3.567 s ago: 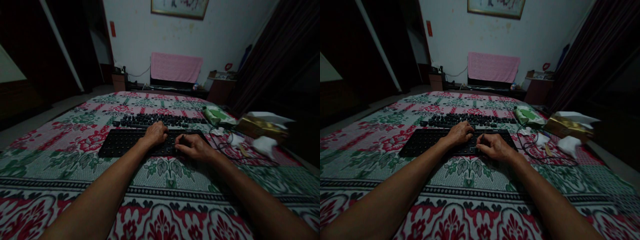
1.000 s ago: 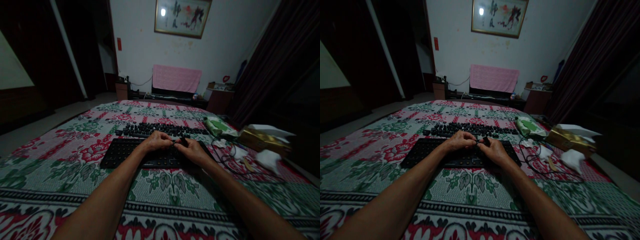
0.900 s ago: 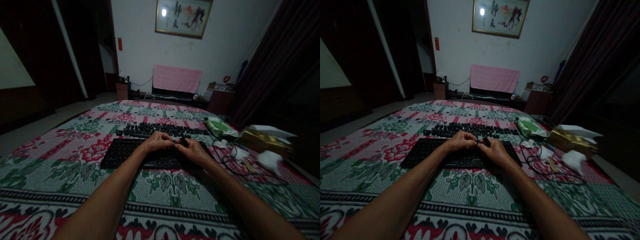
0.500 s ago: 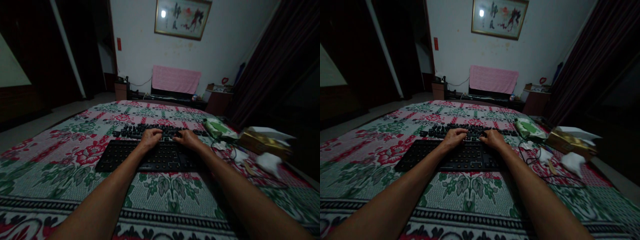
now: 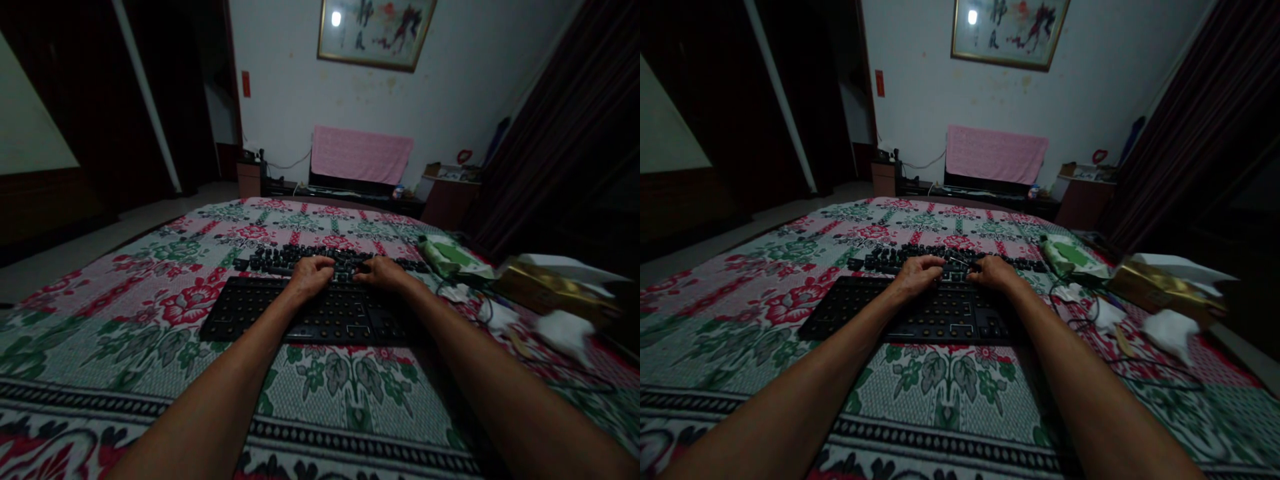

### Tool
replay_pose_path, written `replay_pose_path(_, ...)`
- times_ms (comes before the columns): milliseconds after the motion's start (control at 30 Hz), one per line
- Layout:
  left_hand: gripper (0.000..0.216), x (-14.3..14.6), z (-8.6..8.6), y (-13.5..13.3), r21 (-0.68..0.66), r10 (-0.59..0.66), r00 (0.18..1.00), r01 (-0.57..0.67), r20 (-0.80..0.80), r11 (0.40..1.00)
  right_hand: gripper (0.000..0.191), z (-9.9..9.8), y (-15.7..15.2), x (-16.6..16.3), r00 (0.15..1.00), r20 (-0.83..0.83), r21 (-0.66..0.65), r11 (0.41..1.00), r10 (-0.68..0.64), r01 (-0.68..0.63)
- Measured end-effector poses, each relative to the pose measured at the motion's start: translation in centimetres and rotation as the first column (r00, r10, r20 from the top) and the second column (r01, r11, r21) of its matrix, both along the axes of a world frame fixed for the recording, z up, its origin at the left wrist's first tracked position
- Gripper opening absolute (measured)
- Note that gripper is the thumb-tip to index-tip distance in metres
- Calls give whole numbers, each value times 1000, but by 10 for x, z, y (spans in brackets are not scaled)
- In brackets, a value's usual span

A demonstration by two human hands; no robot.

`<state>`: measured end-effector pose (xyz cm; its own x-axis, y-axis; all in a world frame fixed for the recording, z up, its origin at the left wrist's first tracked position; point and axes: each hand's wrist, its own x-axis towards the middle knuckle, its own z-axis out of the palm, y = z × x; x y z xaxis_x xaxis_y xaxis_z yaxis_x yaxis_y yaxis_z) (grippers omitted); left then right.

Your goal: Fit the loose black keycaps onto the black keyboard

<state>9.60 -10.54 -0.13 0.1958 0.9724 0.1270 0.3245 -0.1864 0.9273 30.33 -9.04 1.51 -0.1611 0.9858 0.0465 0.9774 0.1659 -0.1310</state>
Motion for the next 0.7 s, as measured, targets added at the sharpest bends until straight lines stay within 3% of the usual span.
replay_pose_path(367, 35, -1, -1, 1, 22, -22, 998, 23, -51, 1000, 28, 0, -2, -1, 992, -124, -26, 1000, -7, 4)
replay_pose_path(467, 35, -1, -1, 1, 0, -24, 999, 25, -27, 1000, 26, -2, -5, 2, 981, -195, 35, 999, 14, -7)
replay_pose_path(567, 34, -1, -2, 1, -1, -37, 999, 37, -28, 999, 30, -3, -13, 11, 957, -288, 174, 980, -40, 94)
replay_pose_path(700, 33, -4, -4, 0, 58, -67, 988, 76, -136, 995, 40, 0, -34, 32, 896, -413, 313, 898, -165, 310)
